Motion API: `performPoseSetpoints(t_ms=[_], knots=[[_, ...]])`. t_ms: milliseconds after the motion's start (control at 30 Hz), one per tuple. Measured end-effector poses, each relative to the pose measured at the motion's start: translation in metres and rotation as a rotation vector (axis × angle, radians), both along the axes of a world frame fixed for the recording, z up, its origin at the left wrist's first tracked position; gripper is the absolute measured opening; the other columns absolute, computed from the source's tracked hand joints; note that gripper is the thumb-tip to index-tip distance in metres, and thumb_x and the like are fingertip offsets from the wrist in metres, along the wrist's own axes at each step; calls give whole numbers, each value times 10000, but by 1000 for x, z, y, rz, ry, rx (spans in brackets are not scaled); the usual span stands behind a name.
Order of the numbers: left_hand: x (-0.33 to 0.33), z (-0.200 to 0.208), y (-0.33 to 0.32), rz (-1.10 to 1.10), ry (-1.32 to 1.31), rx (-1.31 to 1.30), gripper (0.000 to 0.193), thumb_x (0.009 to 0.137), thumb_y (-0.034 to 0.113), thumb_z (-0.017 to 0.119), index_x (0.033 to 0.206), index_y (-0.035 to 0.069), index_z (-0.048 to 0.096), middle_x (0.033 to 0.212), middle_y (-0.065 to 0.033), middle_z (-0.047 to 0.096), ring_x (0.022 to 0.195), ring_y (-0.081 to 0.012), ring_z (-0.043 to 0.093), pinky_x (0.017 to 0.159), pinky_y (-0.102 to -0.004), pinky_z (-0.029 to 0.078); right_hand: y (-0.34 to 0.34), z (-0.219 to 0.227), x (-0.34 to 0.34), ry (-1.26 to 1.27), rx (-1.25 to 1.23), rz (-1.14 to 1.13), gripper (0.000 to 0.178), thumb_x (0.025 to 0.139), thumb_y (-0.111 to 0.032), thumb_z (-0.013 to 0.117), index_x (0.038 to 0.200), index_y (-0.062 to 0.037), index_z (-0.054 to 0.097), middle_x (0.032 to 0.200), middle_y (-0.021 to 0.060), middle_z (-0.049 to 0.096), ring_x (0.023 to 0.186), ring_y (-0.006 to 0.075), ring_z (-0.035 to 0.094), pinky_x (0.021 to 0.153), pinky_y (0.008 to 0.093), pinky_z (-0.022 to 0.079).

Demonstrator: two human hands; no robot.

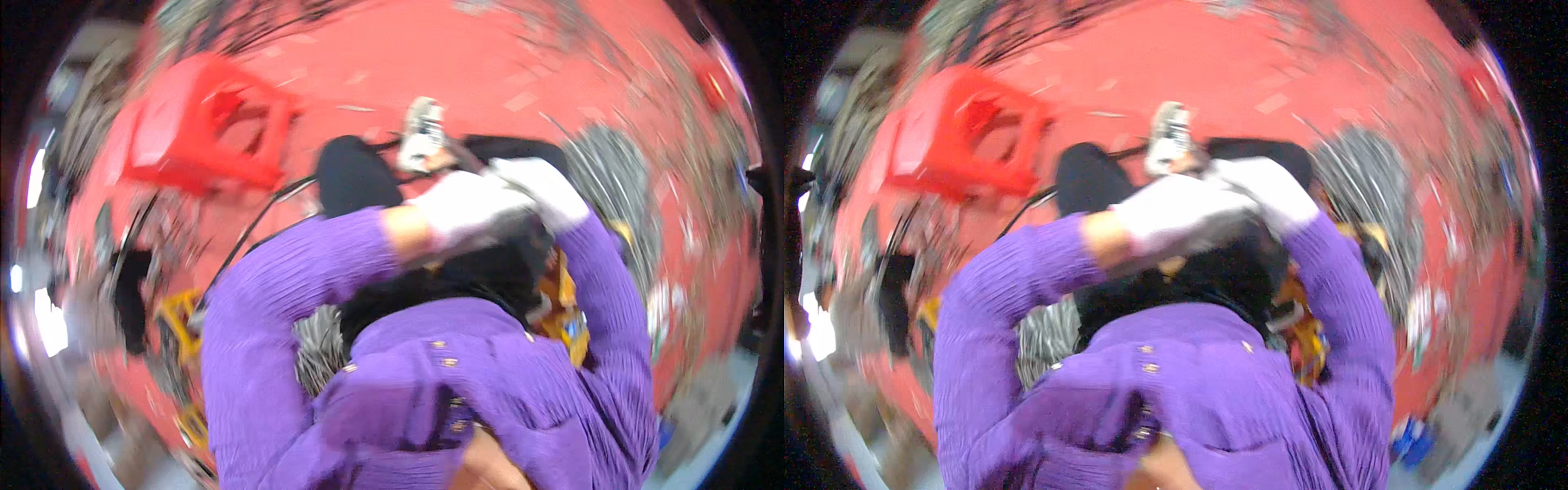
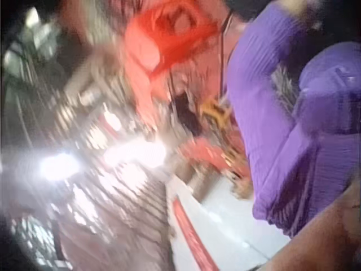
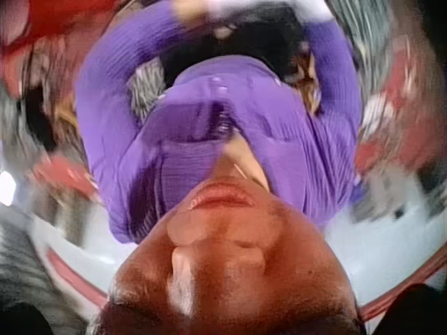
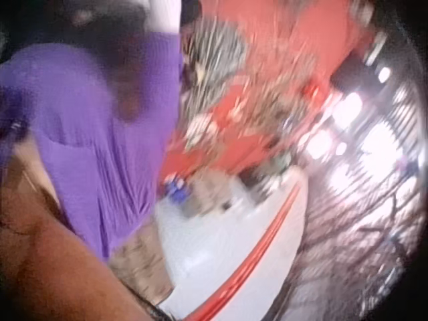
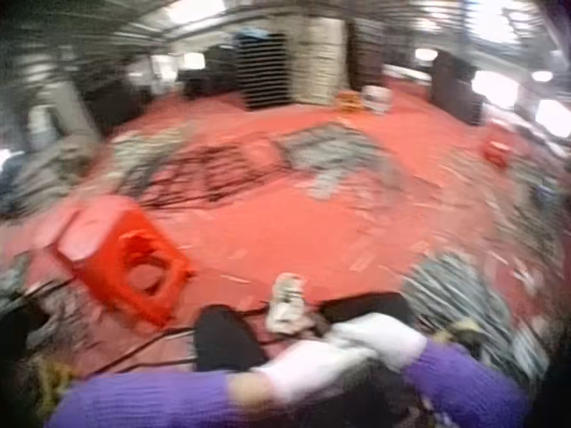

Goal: The person assembles a metal frame by hand, wrapping a flexible strip around a corner and securing it with a staple gun. They then use pliers to trim the excess strip and continue wrapping and stapling along the frame.

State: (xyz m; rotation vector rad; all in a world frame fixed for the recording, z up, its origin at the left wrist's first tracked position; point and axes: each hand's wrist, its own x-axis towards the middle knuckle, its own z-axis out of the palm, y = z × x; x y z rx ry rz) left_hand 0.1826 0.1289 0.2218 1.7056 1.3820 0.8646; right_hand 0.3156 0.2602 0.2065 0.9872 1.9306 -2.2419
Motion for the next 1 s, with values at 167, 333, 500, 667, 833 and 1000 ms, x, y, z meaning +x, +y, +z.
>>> performPoseSetpoints(t_ms=[167,333,500,667,833,1000], knots=[[8,-14,19,1,166,-177,356,852,426,566,1033,155,711,970,-140,709,903,-340,674,806,-423,520,-10,10,10,29,28,-62,330,1006,-261,520,1074,17,684,993,72,705,913,129,648,823,283,500],[17,-20,32,140,84,-436,458,830,491,586,1034,107,732,992,-165,718,939,-351,675,849,-407,512,-10,11,17,51,-203,-170,413,1031,-310,469,1201,40,608,1108,96,683,960,168,657,852,303,500],[14,-28,35,21,114,-333,354,859,379,568,1012,96,716,947,-160,712,896,-363,669,802,-448,509,20,-7,40,191,-438,-203,535,1023,-459,425,1272,-5,561,1167,99,664,857,150,623,759,279,506],[-9,-25,17,-182,303,192,201,846,234,554,938,99,670,849,-164,671,832,-376,657,720,-478,510,68,-62,151,189,15,-665,510,983,-431,444,1262,-18,553,1219,152,623,932,245,595,813,358,495],[-12,-11,2,34,-170,-191,356,987,352,518,850,33,596,778,-110,578,751,-219,544,734,-361,449,42,-158,320,-1111,923,-444,539,857,-403,556,1223,-8,588,1173,236,632,1062,386,611,930,444,479],[-9,8,-2,137,-162,-328,381,973,365,533,830,13,556,738,-133,533,713,-236,518,707,-373,428,25,-210,352,-1103,822,-720,621,725,-422,672,1180,-4,612,1088,253,664,1045,409,629,929,446,480]])
